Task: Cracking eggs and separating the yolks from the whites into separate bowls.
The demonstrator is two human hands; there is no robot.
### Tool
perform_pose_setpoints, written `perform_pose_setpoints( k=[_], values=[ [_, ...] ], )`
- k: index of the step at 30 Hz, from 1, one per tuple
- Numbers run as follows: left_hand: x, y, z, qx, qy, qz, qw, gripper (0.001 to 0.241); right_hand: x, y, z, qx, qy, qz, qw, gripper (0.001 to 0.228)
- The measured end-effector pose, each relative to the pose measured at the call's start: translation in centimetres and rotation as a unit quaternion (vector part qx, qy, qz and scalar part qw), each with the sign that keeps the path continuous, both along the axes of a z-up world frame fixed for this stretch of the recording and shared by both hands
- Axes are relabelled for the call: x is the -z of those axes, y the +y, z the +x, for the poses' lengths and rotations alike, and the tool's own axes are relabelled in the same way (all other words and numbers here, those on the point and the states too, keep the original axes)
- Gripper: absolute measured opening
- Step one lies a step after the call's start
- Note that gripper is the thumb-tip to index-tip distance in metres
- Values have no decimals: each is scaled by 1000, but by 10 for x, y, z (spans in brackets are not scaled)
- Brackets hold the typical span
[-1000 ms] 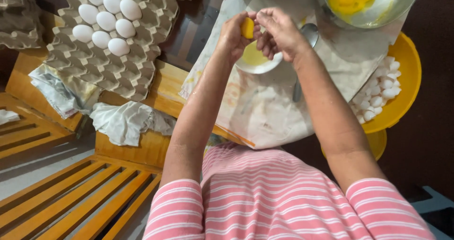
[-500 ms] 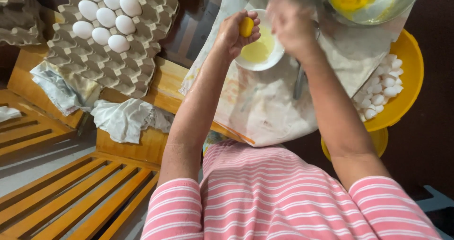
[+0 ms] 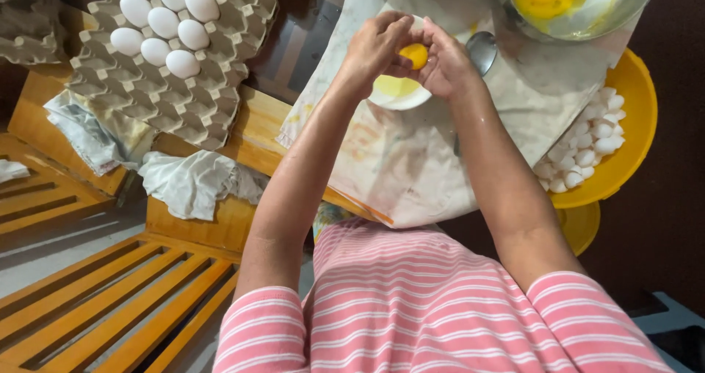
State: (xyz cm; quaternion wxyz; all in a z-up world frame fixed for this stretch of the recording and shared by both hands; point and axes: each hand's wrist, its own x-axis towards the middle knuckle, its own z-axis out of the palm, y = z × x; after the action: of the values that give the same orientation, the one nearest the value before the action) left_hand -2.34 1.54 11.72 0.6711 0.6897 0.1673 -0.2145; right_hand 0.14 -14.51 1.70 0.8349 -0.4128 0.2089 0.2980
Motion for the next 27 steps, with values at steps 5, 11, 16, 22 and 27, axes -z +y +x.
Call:
perform_pose_setpoints(
  k=[5, 11, 16, 22, 27],
  values=[
    [21, 13, 8, -27, -83, 116, 989, 44, -6, -9, 7, -46, -29, 33, 998, 43],
    [45, 15, -4, -94, -43, 58, 993, 41, -2, -17, 0, -74, -34, 59, 995, 45],
    [58, 9, -3, -123, -14, -50, 991, 41, -18, -15, 0, -75, -39, 37, 996, 45],
    [75, -6, 5, -137, 35, -165, 976, 31, -71, 8, -7, -60, -98, -95, 989, 42],
    [105, -8, 19, -175, 69, -268, 945, 15, -105, 21, -2, -178, -235, -342, 892, 39]
  ],
)
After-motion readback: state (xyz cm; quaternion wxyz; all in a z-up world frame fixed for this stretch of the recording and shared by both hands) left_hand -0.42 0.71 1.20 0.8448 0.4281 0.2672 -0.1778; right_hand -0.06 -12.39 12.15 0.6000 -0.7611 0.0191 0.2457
